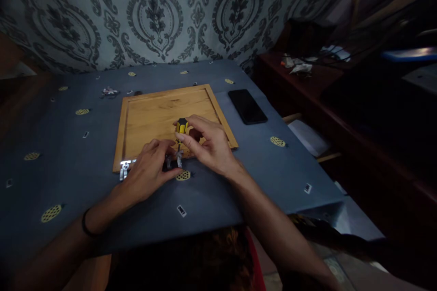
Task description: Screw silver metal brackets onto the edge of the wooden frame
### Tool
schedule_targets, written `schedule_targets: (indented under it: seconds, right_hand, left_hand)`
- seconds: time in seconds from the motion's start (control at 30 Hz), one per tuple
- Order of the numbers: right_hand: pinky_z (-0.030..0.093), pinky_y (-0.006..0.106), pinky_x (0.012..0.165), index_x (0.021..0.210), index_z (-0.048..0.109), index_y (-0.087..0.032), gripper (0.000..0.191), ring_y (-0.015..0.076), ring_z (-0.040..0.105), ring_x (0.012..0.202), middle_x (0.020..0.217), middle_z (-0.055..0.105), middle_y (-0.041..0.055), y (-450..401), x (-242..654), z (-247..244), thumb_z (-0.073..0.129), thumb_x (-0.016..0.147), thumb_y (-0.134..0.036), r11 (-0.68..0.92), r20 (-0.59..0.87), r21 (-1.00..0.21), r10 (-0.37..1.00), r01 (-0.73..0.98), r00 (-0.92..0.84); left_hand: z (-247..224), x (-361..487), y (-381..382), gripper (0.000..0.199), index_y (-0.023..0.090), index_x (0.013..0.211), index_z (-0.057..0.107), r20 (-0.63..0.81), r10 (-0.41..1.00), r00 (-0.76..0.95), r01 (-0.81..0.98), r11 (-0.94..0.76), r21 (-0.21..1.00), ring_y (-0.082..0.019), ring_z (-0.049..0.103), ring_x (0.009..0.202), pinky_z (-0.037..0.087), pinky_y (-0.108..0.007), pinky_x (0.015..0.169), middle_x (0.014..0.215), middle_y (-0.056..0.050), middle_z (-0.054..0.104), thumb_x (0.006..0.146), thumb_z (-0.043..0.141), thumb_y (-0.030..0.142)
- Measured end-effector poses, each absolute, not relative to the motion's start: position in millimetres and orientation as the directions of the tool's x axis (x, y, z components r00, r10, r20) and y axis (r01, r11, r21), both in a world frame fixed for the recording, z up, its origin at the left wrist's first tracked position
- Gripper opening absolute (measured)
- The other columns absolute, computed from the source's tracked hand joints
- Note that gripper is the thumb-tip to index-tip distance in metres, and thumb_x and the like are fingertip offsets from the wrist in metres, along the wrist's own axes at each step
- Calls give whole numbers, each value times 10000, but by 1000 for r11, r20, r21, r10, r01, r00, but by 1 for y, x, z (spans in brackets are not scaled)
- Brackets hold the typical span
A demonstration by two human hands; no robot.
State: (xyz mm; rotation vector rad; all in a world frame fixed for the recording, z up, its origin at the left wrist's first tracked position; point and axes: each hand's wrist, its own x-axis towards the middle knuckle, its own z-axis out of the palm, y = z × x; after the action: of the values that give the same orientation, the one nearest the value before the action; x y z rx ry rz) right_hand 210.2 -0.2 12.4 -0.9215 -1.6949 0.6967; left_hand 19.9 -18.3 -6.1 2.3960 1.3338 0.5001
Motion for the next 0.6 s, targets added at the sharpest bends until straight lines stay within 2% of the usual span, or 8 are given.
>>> schedule_targets:
  seconds: [0.33, 0.6]
  right_hand:
    - [459, 214, 456, 971, 723, -193, 261, 118, 563, 610, 800, 633, 27, -1, 208, 10, 736, 867, -433, 514, 495, -813, 858, 275, -139]
    - [471, 240, 495, 898, 705, -197, 208, 123, 560, 597, 738, 604, 8, 0, 208, 11, 752, 856, -396, 549, 538, -795, 835, 259, -119]
  left_hand:
    - [-6, 20, -18, 453, 196, 1135, 509, 143, 860, 490, 734, -496, 465, -290, 574, 1004, 494, -433, 856, 1016, -66, 624, 795, 802, 258]
    - [-7, 20, -18, 467, 194, 1136, 504, 152, 857, 492, 736, -503, 453, -284, 573, 996, 498, -427, 850, 1022, -70, 627, 787, 810, 242]
